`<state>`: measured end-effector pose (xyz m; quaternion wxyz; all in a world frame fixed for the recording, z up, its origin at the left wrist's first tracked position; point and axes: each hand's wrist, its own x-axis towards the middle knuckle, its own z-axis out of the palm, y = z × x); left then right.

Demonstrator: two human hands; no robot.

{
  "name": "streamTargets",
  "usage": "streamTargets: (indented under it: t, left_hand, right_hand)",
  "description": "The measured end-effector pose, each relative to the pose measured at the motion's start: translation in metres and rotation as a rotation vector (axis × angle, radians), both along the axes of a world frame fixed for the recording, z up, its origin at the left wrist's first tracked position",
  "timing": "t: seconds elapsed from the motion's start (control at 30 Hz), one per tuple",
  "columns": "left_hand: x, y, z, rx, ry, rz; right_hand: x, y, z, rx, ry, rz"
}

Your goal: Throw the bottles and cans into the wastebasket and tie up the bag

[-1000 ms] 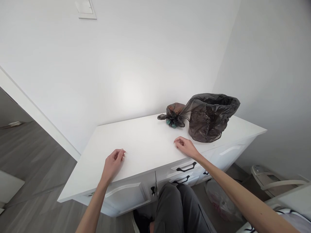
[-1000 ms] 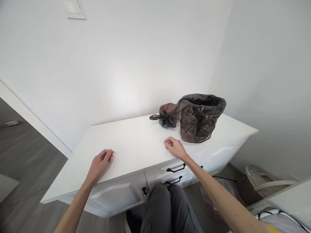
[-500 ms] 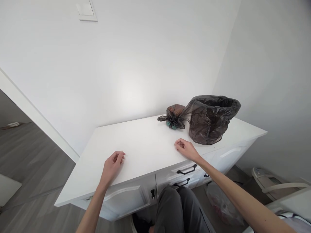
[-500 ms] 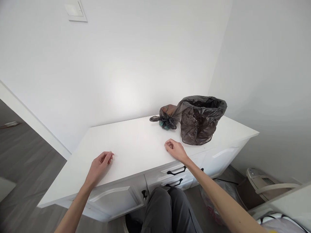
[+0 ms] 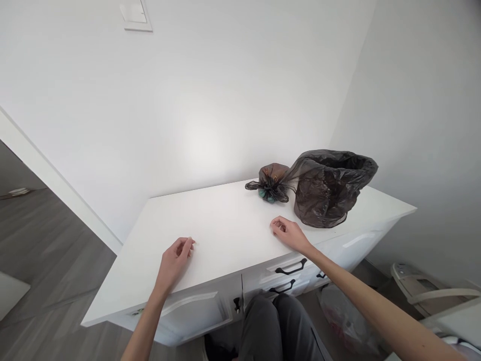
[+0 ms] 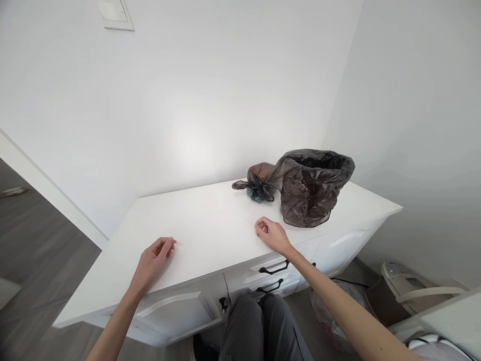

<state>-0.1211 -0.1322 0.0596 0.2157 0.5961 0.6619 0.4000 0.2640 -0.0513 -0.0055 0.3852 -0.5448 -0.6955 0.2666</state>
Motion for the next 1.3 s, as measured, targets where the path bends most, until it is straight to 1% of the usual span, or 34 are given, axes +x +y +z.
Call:
streamTargets:
  t: [0.1, 0.17, 0.23, 0.3, 0.37, 0.43, 0.5, 0.6, 0.77, 0.87, 0.93, 1.03, 1.1, 1.17, 1.23, 1.3]
  left_hand:
    - [0.000, 0.000, 0.002, -0.012, -0.005, 0.016]
    - [0.000, 0.000, 0.002, -0.019, -0.006, 0.019]
    - [-0.001, -0.001, 0.002, -0.025, -0.002, 0.018]
    - [-0.002, -0.001, 0.003, -0.029, -0.001, 0.017]
    - [-0.003, -0.001, 0.003, -0.026, -0.008, 0.018]
    - [-0.003, -0.001, 0.002, -0.022, -0.018, 0.022]
    - [-0.004, -0.001, 0.000, -0.023, -0.029, 0.022]
    - [-0.005, -0.002, -0.003, -0.026, -0.037, 0.011]
    - [-0.007, -0.003, -0.007, -0.045, -0.040, 0.005]
    - [-0.008, -0.002, -0.011, -0.056, -0.039, 0.000]
    - [-0.009, -0.001, -0.014, -0.056, -0.035, -0.002]
    - [-0.009, -0.002, -0.013, -0.048, -0.018, -0.003]
    - [-0.006, -0.004, -0.009, -0.033, 0.016, -0.004]
    - [0.001, -0.008, -0.001, -0.011, 0.081, -0.041]
    - [0.014, -0.011, 0.005, 0.001, 0.165, -0.130]
    - [0.031, -0.011, 0.008, -0.008, 0.235, -0.218]
  right_hand:
    - [-0.003, 0.019, 0.018, 0.094, -0.082, -0.026]
    - [-0.005, 0.040, 0.038, 0.212, -0.169, -0.102]
    - [-0.008, 0.063, 0.059, 0.296, -0.251, -0.197]
    - [-0.012, 0.086, 0.079, 0.299, -0.342, -0.276]
    - [-0.016, 0.105, 0.092, 0.215, -0.494, -0.298]
    - [-0.019, 0.117, 0.097, 0.094, -0.690, -0.251]
    - [-0.022, 0.125, 0.096, 0.008, -0.834, -0.192]
    - [-0.028, 0.130, 0.087, -0.024, -0.904, -0.158]
    - [-0.042, 0.126, 0.073, -0.024, -0.962, -0.116]
    - [-0.054, 0.114, 0.070, -0.003, -0.970, -0.072]
    - [-0.064, 0.099, 0.072, 0.022, -0.946, -0.026]
    - [-0.083, 0.072, 0.080, 0.048, -0.827, 0.110]
    - [-0.096, 0.053, 0.090, 0.043, -0.717, 0.239]
    - [-0.107, 0.038, 0.101, 0.053, -0.648, 0.349]
    - [-0.117, 0.026, 0.111, 0.087, -0.685, 0.408]
    - [-0.126, 0.018, 0.118, 0.129, -0.814, 0.431]
